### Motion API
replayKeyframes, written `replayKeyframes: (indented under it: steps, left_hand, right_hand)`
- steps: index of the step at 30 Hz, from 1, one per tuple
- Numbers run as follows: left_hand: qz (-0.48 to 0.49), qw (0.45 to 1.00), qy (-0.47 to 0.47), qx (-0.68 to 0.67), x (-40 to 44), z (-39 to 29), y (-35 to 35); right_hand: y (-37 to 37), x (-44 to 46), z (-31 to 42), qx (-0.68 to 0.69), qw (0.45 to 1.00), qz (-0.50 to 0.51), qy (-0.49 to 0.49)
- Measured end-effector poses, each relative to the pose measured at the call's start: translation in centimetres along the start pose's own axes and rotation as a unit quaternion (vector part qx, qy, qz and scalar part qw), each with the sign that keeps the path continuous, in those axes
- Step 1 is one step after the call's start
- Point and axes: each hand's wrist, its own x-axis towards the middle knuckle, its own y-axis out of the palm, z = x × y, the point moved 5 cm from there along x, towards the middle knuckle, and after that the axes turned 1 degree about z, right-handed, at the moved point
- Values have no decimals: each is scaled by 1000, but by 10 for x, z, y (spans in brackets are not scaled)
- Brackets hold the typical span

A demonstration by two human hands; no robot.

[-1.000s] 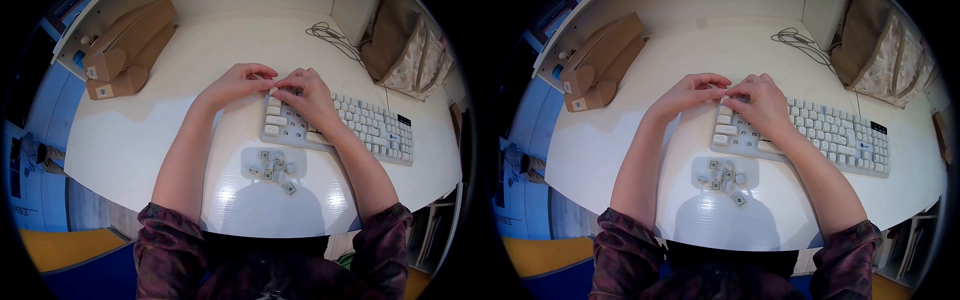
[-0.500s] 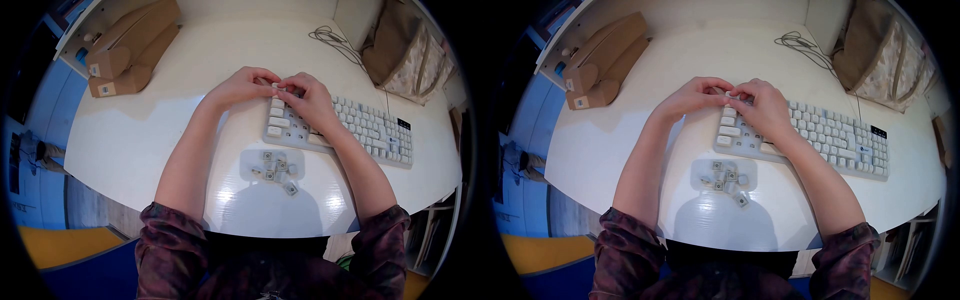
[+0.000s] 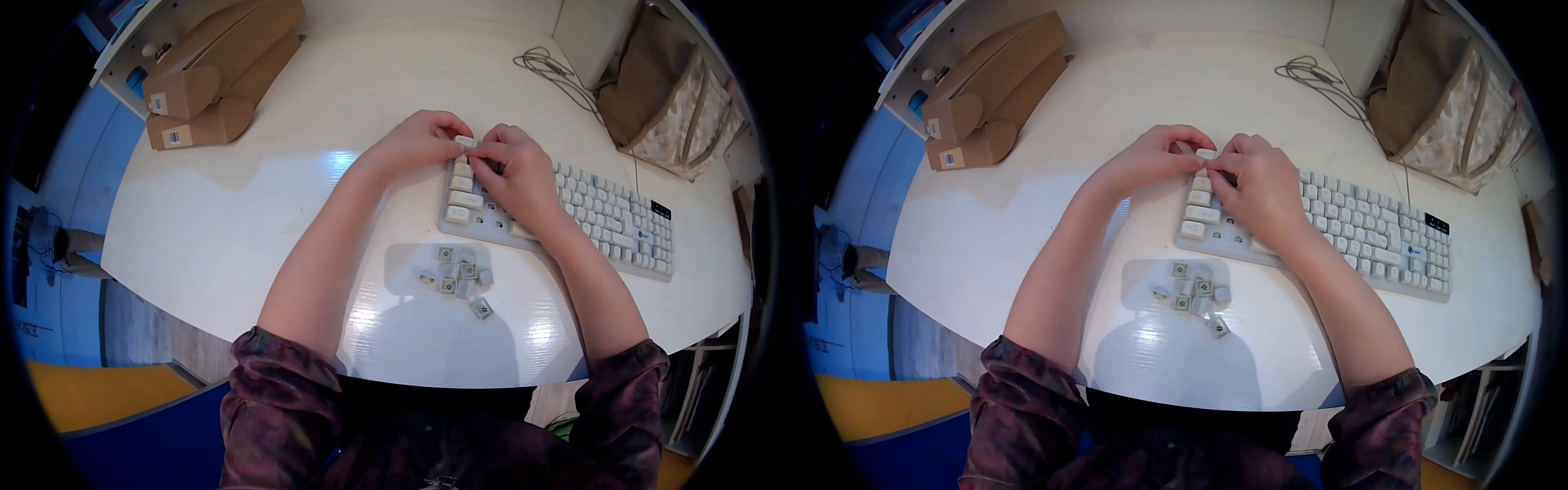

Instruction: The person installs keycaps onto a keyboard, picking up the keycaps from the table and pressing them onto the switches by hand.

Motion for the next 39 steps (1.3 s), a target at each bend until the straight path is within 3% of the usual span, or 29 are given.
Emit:
replayKeyframes:
  steps: [4,7,10,13,16,19,23,26,29,32,35,39]
  left_hand:
    - [-8,1000,18,15,-2,1,2]
    - [0,999,36,8,-5,1,3]
    - [7,1000,20,-22,-6,0,1]
    - [10,999,0,-46,-3,5,0]
    - [12,998,-3,-58,-3,5,-2]
    - [14,998,2,-57,-2,6,-3]
    - [14,999,-2,-39,-4,2,-2]
    - [13,999,-9,-31,-5,2,-2]
    - [12,999,-8,-41,-5,1,-2]
    - [8,998,9,-56,-4,3,-5]
    - [-85,995,-2,-54,-8,-7,-9]
    - [-78,991,24,-108,-10,-24,-10]
  right_hand:
    - [0,-5,14,-85,993,-19,-75]
    - [1,-2,-3,97,994,-2,58]
    - [-1,0,-15,183,977,-35,101]
    - [-5,1,-8,217,973,-40,60]
    - [-11,3,15,238,963,115,54]
    - [-8,-6,39,186,941,283,-22]
    - [2,-21,61,21,938,338,-81]
    - [8,-24,64,-46,924,376,-47]
    - [9,-22,60,-21,927,372,-30]
    - [-6,-7,51,136,941,299,77]
    - [-10,3,16,317,910,170,207]
    - [-21,15,-6,328,928,38,173]
